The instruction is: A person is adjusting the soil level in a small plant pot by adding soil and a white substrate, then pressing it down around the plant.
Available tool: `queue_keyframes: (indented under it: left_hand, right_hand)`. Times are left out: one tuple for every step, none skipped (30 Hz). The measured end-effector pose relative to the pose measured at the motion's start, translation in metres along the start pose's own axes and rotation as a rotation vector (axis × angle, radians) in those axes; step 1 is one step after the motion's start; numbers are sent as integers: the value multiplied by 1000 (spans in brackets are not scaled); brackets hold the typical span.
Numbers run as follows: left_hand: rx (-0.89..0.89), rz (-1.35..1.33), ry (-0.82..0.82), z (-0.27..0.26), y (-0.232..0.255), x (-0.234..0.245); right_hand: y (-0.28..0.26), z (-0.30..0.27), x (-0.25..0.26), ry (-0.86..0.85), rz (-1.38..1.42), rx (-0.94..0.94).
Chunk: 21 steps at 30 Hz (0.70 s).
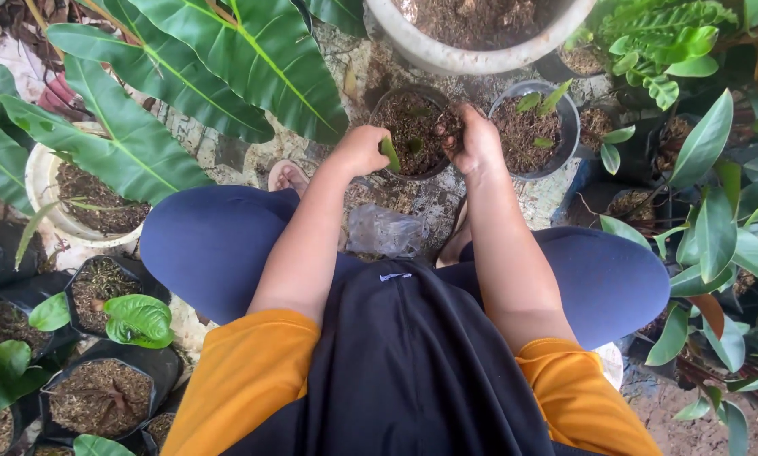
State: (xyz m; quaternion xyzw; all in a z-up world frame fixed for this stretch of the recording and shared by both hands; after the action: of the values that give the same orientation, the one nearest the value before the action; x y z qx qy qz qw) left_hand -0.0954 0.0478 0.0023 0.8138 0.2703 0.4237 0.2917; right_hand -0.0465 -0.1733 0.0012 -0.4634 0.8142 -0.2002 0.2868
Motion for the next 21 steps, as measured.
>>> queue_keyframes:
  left_hand:
    - [1, 2, -6, 2, -9, -8]
    - [19, 8, 17, 5, -18, -15]
    - [38, 14, 39, 8, -27, -21]
    - [40, 14, 37, 6, -29, -30]
    - [67, 54, 33, 3, -33, -40]
    - [92, 95, 31, 2, -36, -47]
    - [93, 97, 32, 6, -36, -50]
    - [67, 143, 28, 7, -34, -54]
    - [40, 190, 24, 9, -33, -59]
    - [47, 189, 22, 11, -32, -62]
    - [20, 173, 22, 13, -29, -65]
    - [-12, 159, 24, 18, -25, -66]
    - [-11, 161, 25, 19, -28, -66]
    - [-10, 196, 20, 23, -29, -69]
    - [-8, 232, 14, 27, -29, -71]
    - [-7, 231, 5, 28, -30, -74]
    - [-26, 270, 4, 29, -30, -75]
    - [-43, 310, 10, 32, -30, -74]
    - [-40, 310, 9, 27, -28, -73]
    - [-61, 314, -18, 25, -23, -73]
    - [-82, 319, -44, 23, -18, -72]
  right_hand:
    - [6, -2, 5, 4, 4, -3]
    - [10, -4, 8, 10, -4, -3]
    - [14, -6, 12, 17, -13, -4]
    - [19, -2, 17, 18, -12, -6]
    - [25, 2, 23, 46, -19, -7]
    - [29, 7, 27, 72, -25, -6]
    - [31, 10, 28, 72, -24, -7]
    - [34, 11, 32, 110, 0, -9]
    - [38, 12, 37, 149, 23, -11]
    - [46, 21, 42, 149, 21, -18]
    - [52, 30, 47, 165, -10, -2]
    - [55, 40, 51, 180, -39, 18]
    - [63, 42, 51, 178, -38, 17]
    - [67, 45, 53, 171, -129, 40]
    - [72, 47, 55, 165, -220, 61]
    - [76, 44, 55, 172, -219, 56]
    - [78, 42, 54, 171, -280, 83]
    - [79, 41, 49, 161, -343, 113]
    - [85, 41, 50, 160, -344, 110]
    - [87, 42, 51, 174, -433, 124]
    - [89, 43, 52, 189, -522, 137]
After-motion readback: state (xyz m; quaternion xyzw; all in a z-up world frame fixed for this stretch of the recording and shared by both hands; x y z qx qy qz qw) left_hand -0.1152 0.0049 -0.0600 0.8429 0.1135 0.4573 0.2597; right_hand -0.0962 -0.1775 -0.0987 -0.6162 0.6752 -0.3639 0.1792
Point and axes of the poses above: each hand's wrist, its own z-axis towards the middle knuckle, its own x-axis out of the back of the hand, y = z × x, the point moved 5 cm from there along z, towards the middle knuckle, and after that the axes turned 2 degrees about -y, right-handed, at the moved point
